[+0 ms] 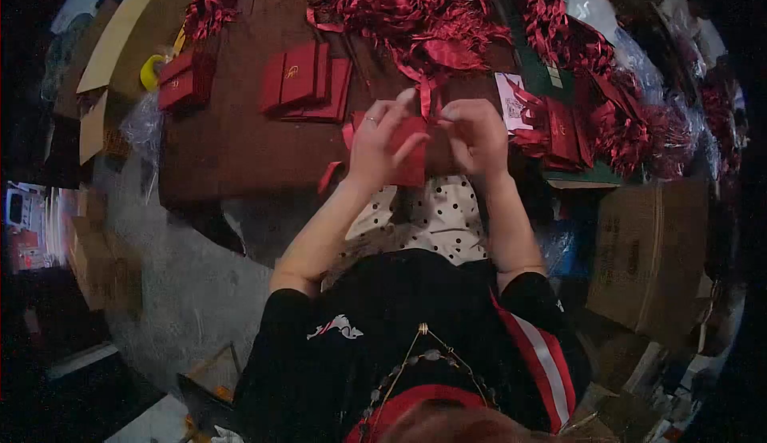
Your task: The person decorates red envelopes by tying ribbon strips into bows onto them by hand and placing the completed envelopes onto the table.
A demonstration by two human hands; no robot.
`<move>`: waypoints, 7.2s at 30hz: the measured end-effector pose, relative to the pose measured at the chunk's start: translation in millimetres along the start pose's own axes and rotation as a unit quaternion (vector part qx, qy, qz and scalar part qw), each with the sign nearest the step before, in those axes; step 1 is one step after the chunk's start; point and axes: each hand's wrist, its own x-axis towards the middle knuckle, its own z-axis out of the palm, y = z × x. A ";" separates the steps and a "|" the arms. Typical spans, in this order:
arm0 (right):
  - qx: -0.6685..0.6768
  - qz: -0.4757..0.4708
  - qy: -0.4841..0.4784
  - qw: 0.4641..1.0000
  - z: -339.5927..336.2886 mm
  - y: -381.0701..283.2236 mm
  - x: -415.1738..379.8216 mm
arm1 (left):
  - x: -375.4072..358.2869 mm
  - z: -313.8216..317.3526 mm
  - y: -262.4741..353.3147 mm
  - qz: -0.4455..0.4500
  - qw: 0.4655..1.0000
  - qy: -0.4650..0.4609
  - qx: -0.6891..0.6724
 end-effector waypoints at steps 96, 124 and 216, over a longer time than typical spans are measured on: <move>-0.012 0.250 -0.165 0.954 78.9 24.3 -60.4 | -69.0 -36.4 -12.7 -0.045 0.967 -0.051 0.246; 0.288 0.365 0.016 0.885 60.5 37.8 -13.2 | -61.7 -1.0 -43.2 -0.225 0.924 -0.014 0.310; -0.179 -0.115 -0.090 0.973 -67.9 7.9 -65.7 | -102.2 -65.4 -75.4 -0.097 0.973 -0.035 0.207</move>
